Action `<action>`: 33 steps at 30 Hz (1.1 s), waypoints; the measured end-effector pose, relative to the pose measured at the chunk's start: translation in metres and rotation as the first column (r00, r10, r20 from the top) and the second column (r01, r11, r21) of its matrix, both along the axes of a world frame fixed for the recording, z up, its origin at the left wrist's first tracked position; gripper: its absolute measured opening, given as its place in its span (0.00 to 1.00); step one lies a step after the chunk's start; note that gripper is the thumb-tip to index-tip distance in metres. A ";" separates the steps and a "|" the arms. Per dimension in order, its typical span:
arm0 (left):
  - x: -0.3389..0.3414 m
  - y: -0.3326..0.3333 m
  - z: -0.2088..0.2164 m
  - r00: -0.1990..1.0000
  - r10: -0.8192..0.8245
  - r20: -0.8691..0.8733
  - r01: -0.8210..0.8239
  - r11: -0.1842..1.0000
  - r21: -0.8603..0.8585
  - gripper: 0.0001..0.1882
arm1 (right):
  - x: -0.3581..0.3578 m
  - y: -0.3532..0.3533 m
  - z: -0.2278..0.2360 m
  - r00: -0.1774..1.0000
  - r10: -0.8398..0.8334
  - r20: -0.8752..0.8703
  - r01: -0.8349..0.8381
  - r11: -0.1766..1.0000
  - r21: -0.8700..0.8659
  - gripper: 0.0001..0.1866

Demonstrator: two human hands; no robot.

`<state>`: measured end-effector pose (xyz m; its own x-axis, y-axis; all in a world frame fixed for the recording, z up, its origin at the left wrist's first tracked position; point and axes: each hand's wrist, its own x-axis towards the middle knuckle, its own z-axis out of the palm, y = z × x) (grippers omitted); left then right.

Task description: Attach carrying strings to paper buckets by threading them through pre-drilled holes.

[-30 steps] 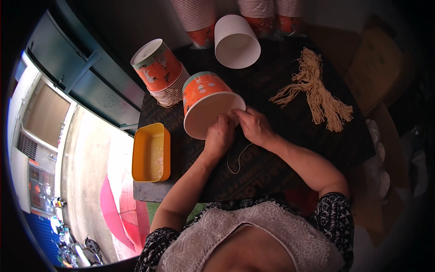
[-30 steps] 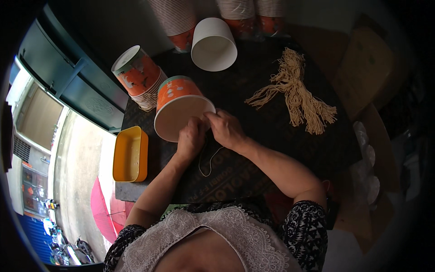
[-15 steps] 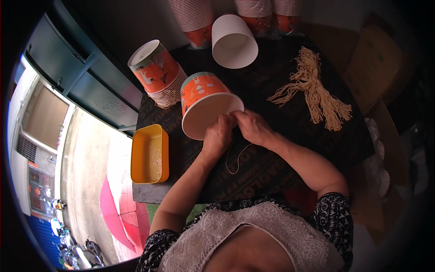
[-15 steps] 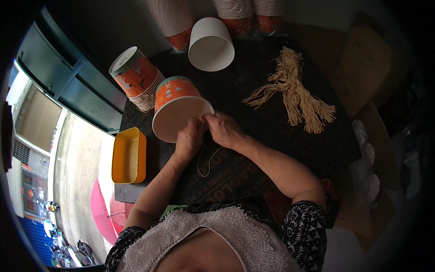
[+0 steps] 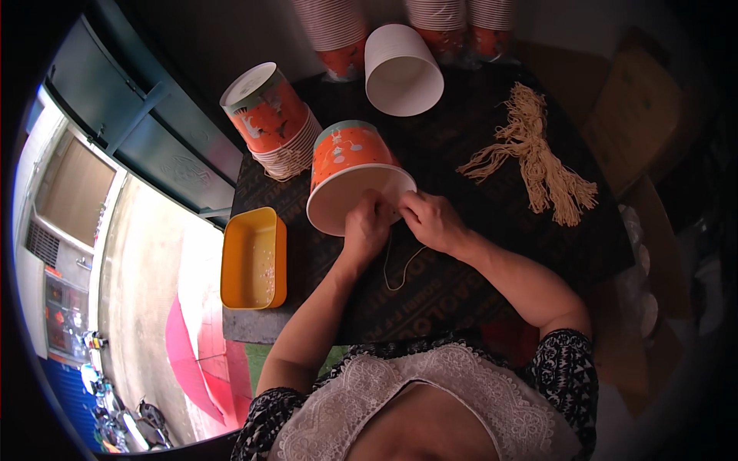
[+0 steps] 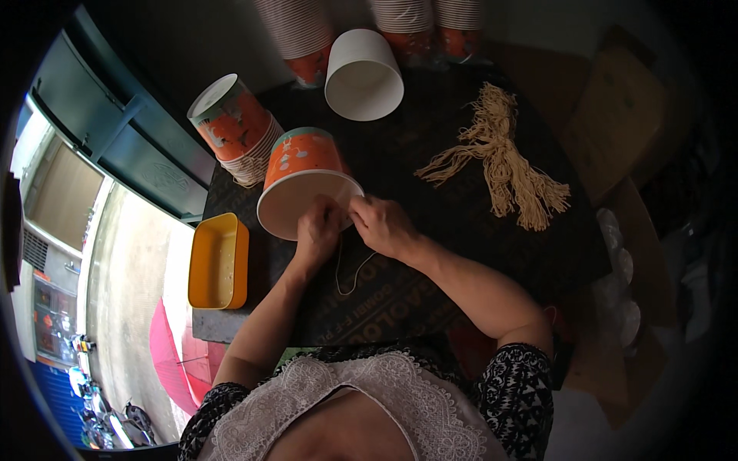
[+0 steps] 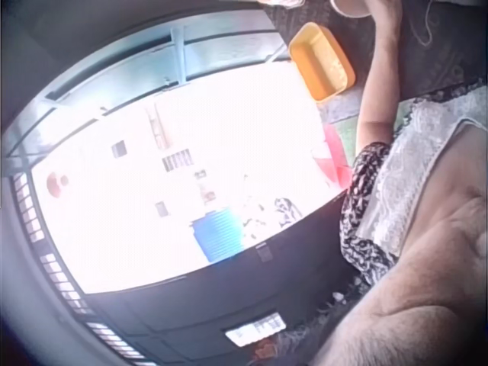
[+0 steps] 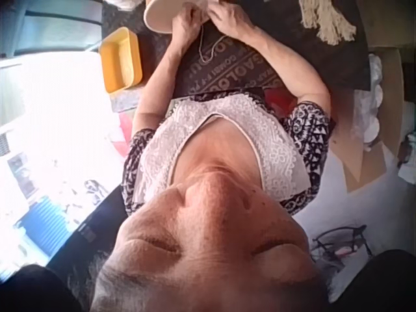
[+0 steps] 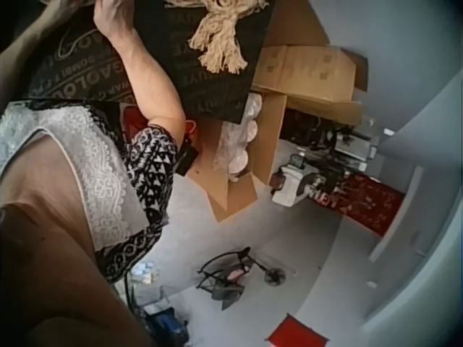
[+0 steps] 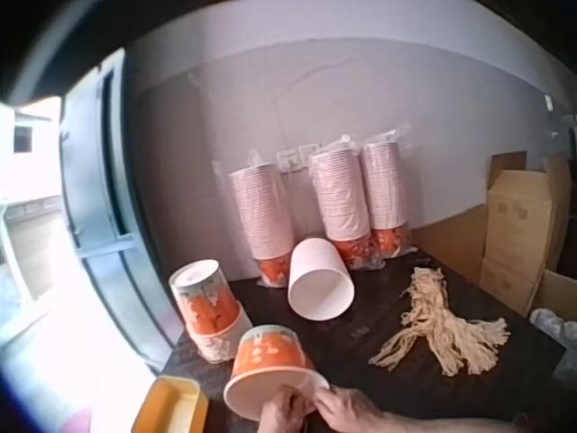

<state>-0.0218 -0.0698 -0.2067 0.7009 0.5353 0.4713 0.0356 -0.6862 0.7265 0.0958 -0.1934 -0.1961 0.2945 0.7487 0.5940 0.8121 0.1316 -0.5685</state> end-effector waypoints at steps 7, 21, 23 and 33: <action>0.002 0.002 0.001 0.998 0.059 0.022 -0.059 0.998 0.020 0.03 | -0.004 -0.002 -0.001 0.999 0.010 0.051 -0.012 0.999 0.050 0.03; 0.009 0.000 0.002 0.982 0.166 0.091 -0.164 0.986 -0.032 0.05 | -0.016 -0.001 0.002 0.991 -0.047 0.125 0.044 0.999 0.026 0.04; 0.009 -0.002 0.001 0.980 0.181 0.087 -0.177 0.983 -0.044 0.05 | -0.017 0.000 0.000 0.993 -0.034 0.113 0.034 0.999 0.010 0.04; 0.004 0.011 -0.002 0.995 0.095 0.026 -0.089 0.983 -0.161 0.07 | -0.011 -0.003 0.000 0.984 -0.005 0.179 0.016 0.998 -0.056 0.05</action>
<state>-0.0178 -0.0589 -0.2087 0.6305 0.6670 0.3971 0.0667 -0.5562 0.8284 0.0852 -0.1962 -0.1962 0.1955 0.7802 0.5941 0.9024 0.0941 -0.4205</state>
